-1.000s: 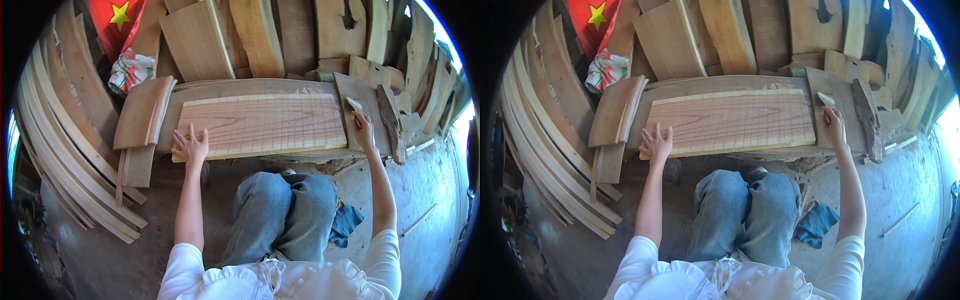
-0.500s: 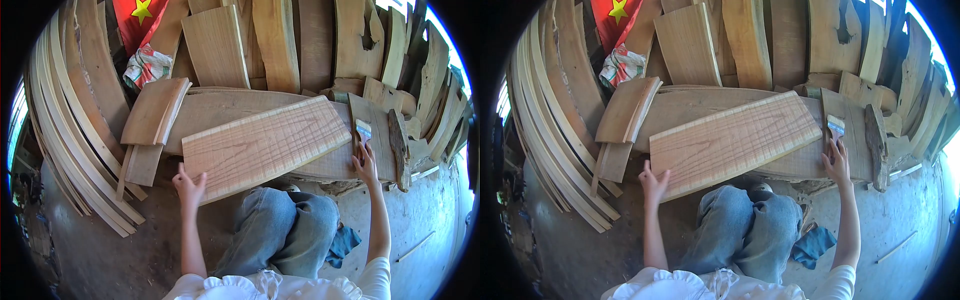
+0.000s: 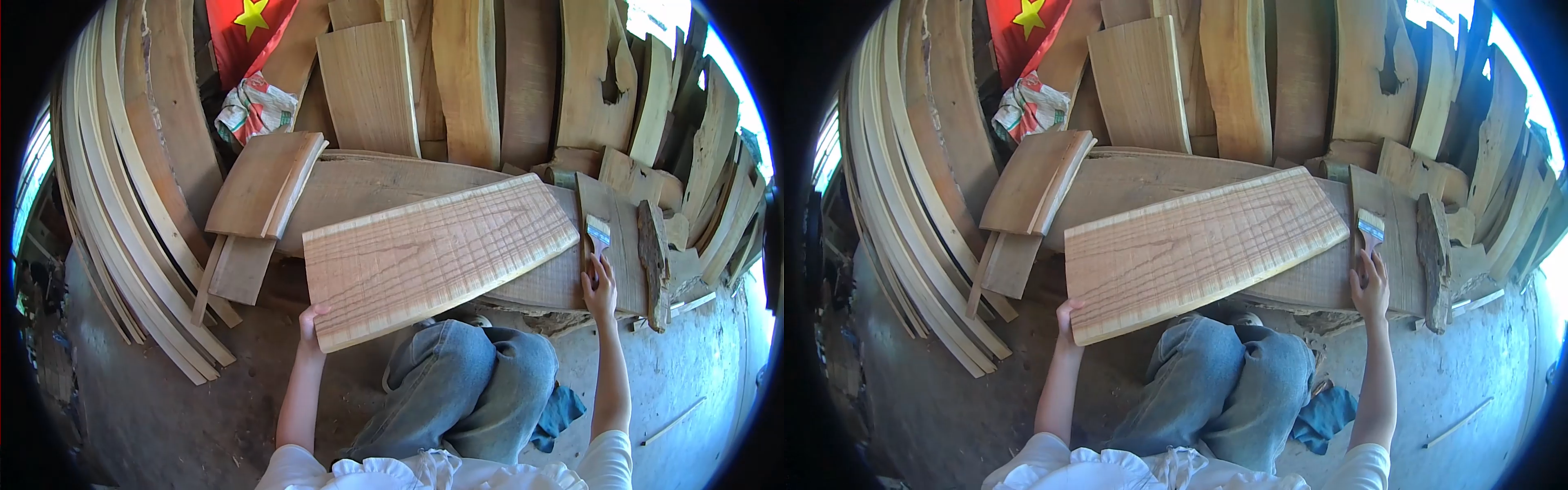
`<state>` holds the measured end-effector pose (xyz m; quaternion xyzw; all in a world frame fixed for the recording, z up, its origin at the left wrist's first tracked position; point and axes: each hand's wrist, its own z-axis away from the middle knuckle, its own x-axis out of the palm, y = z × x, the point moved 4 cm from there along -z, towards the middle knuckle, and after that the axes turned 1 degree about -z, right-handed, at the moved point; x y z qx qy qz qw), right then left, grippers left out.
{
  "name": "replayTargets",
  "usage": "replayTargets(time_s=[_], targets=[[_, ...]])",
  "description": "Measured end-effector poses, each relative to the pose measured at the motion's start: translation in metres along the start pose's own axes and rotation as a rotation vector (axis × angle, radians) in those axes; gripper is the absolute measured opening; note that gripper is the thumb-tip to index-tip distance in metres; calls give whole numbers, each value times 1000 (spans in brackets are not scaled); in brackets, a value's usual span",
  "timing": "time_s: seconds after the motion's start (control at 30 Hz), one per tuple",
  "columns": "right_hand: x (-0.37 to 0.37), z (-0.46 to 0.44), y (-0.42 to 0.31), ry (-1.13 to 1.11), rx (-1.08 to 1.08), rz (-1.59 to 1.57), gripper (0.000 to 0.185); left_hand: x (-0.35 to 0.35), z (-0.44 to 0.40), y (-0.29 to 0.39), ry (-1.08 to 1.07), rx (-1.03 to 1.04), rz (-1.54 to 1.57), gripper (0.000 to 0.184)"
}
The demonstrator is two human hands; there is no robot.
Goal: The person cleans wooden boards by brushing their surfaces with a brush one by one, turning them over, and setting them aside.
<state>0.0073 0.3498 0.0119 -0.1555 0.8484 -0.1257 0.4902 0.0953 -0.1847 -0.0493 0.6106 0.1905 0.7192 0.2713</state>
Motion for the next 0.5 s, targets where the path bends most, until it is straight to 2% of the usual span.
replayTargets(time_s=[0.1, 0.2, 0.23, 0.3, 0.4, 0.43, 0.47, 0.5], targets=[[1, 1, 2, -4, 36, -12, 43, 39, 15, 15, -82, 25, 36, 67], [-1, 0, 3, -14, 67, 12, 42, 65, 50, 32, 9, 118, -22, 70], [-1, 1, 4, -12, 68, 8, 42, 68, 64, 41, 112, 256, -102, 73], [-2, -1, 2, 9, 53, 1, 41, 102, 89, 63, 16, 408, -53, 73], [0, -1, 4, 23, 6, 5, 42, 98, 114, 89, 39, 496, -17, 68], [4, 1, 6, 2, 29, -36, 42, 81, 115, 98, -98, 461, 120, 73], [0, -1, 3, -10, 52, -75, 43, 88, 119, 102, 53, 573, 58, 72], [0, -2, 2, -5, 52, -77, 43, 88, 119, 103, 49, 576, 57, 72]])
